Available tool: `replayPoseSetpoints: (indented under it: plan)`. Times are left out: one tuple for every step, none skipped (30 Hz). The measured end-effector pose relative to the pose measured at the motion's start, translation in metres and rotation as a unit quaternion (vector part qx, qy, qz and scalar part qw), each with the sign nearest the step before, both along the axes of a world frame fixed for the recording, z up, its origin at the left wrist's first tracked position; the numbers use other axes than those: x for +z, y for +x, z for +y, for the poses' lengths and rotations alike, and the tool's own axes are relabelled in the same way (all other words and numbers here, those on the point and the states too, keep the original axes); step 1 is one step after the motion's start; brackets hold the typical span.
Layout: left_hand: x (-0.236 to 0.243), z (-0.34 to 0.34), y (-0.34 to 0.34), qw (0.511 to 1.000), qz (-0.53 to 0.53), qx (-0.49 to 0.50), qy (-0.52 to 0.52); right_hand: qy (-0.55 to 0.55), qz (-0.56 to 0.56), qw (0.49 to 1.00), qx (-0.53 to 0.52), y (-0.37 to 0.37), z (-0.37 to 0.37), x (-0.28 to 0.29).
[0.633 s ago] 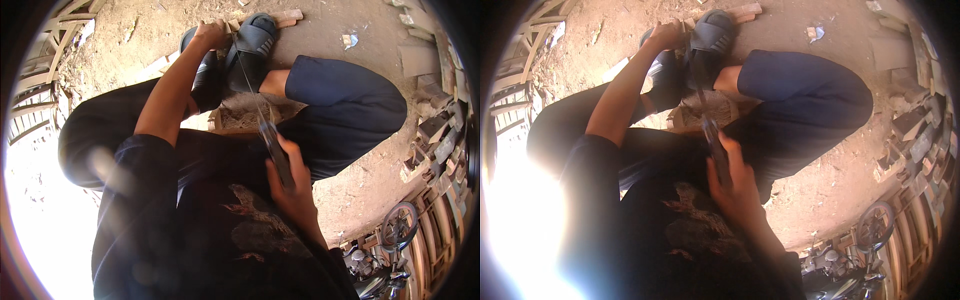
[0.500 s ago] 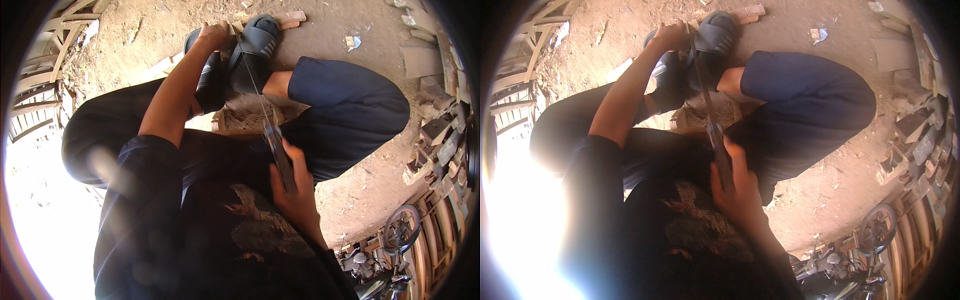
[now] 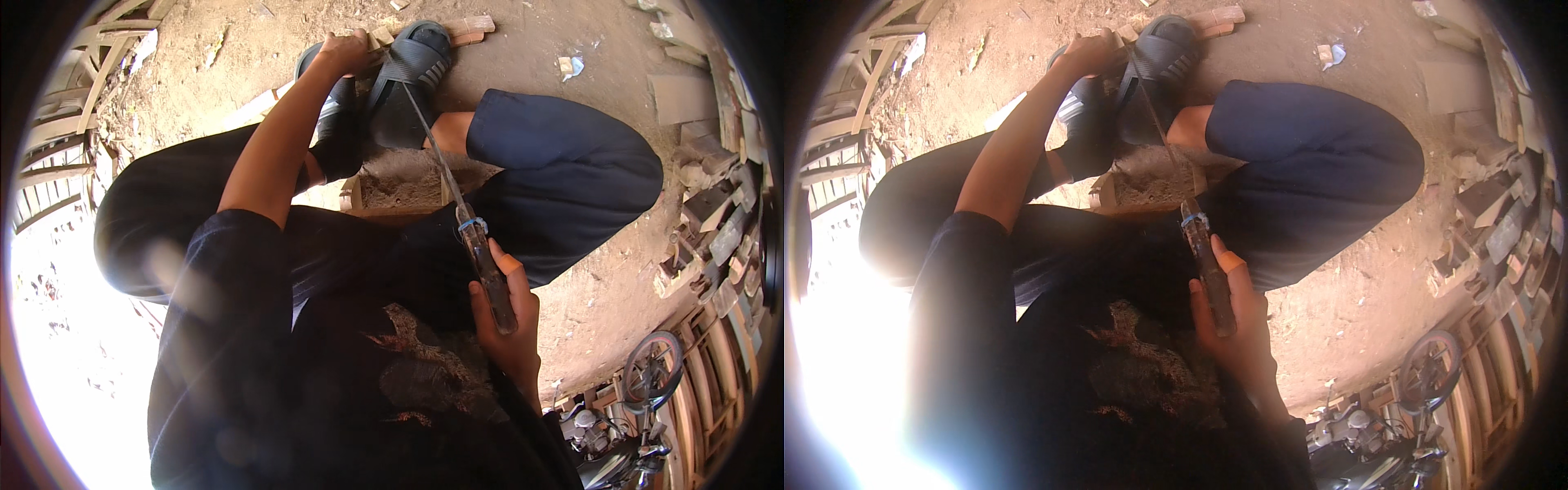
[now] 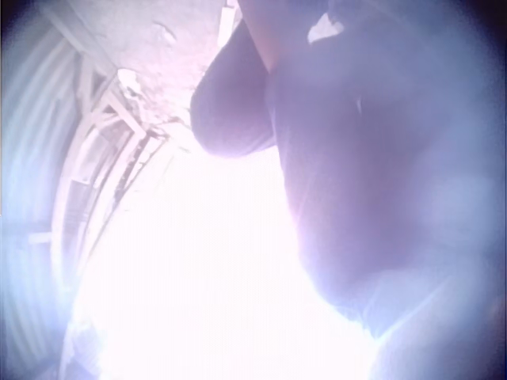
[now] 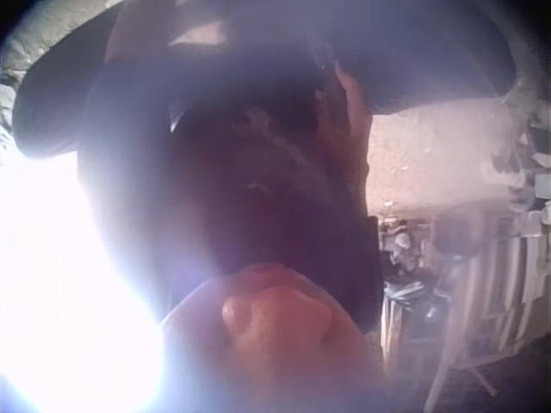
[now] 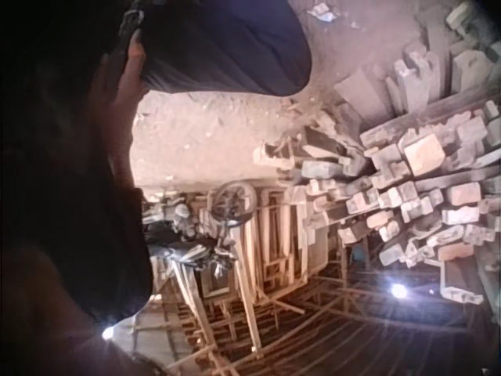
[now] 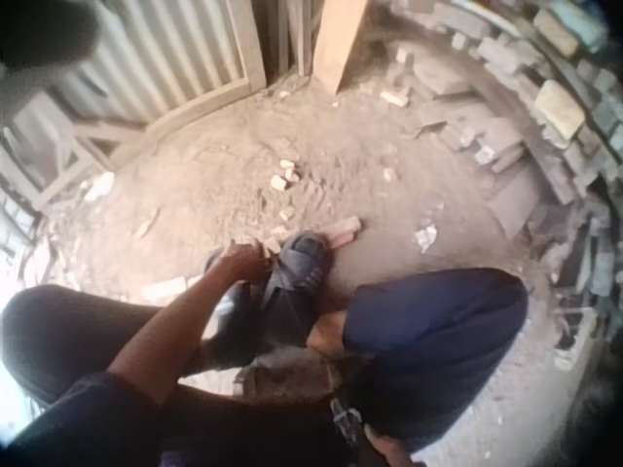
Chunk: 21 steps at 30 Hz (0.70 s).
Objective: The person sits on the ground and uses a knife to carve small wooden blocks, then uses a hammer to split them further. The person handles the pieces by hand, inspecting and repositioning them during the process.
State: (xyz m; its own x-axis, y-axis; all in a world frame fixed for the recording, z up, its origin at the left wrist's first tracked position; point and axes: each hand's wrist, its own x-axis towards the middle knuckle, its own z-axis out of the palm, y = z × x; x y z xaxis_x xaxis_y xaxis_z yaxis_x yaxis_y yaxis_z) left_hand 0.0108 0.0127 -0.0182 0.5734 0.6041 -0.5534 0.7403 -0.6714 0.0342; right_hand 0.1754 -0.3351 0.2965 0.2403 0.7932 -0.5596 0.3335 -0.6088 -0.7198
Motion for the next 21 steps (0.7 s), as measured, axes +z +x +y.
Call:
replayPoseSetpoints:
  plan:
    - [0.006,0.000,0.002,1.000,0.000,0.015,-0.012,0.003,0.005,1.000,-0.002,-0.002,0.003,0.001]
    - [0.013,0.000,0.003,0.999,0.000,0.030,-0.024,0.005,0.009,1.000,-0.004,-0.006,0.008,0.000]
    - [0.020,0.002,0.002,0.998,-0.002,0.060,-0.036,0.009,0.014,1.000,-0.004,-0.009,0.014,0.001]
    - [0.024,0.002,0.001,0.995,-0.004,0.090,-0.048,-0.001,0.014,1.000,-0.005,-0.012,0.021,0.005]
    - [0.018,0.004,-0.003,0.997,-0.006,0.068,-0.039,-0.012,0.015,1.000,-0.006,-0.014,0.028,0.010]
    - [0.013,0.006,-0.006,0.998,-0.010,0.045,-0.031,-0.023,0.013,1.000,-0.008,-0.016,0.032,0.013]
    - [0.009,0.006,-0.008,0.999,-0.013,0.042,-0.029,0.016,-0.001,1.000,0.005,-0.012,0.026,0.010]
    - [0.004,0.007,-0.011,0.999,-0.016,0.040,-0.026,0.056,-0.014,0.998,0.019,-0.005,0.013,0.004]
    - [0.013,0.002,-0.003,0.998,-0.021,0.052,-0.032,0.093,-0.031,0.995,0.026,-0.001,0.005,0.001]
    - [0.022,0.000,-0.001,0.997,-0.021,0.068,-0.036,0.083,-0.033,0.996,0.026,0.001,0.003,0.002]
    - [0.030,0.002,0.001,0.996,-0.025,0.071,-0.038,0.072,-0.034,0.996,0.025,0.002,0.002,0.003]
    - [0.037,0.002,0.002,0.996,-0.030,0.075,-0.043,0.059,-0.037,0.997,0.025,0.002,0.001,0.005]
    - [0.039,0.001,0.003,0.995,-0.036,0.079,-0.048,0.043,-0.032,0.998,0.026,0.001,0.002,0.005]
    - [0.033,-0.001,0.002,0.996,-0.044,0.068,-0.044,0.027,-0.028,0.999,0.027,-0.001,0.005,0.005]
    - [0.027,-0.003,-0.004,0.996,-0.046,0.060,-0.037,0.014,-0.018,0.999,0.031,-0.001,0.007,0.004]
    - [0.022,-0.002,-0.009,0.997,-0.048,0.053,-0.030,0.034,-0.024,0.998,0.036,0.001,0.007,0.007]
    - [0.017,0.004,-0.011,0.997,-0.053,0.047,-0.017,0.054,-0.031,0.997,0.042,0.007,0.005,0.013]
    - [0.021,0.004,-0.006,0.998,-0.044,0.048,-0.025,0.075,-0.044,0.995,0.043,0.011,0.003,0.017]
    - [0.026,0.002,-0.002,0.998,-0.034,0.050,-0.032,0.096,-0.050,0.993,0.045,0.012,0.000,0.019]
    - [0.030,0.000,0.000,0.998,-0.025,0.052,-0.039,0.096,-0.042,0.994,0.037,0.012,0.004,0.018]
    - [0.031,0.000,-0.004,0.997,-0.051,0.057,-0.030,0.096,-0.033,0.994,0.029,0.010,0.011,0.017]
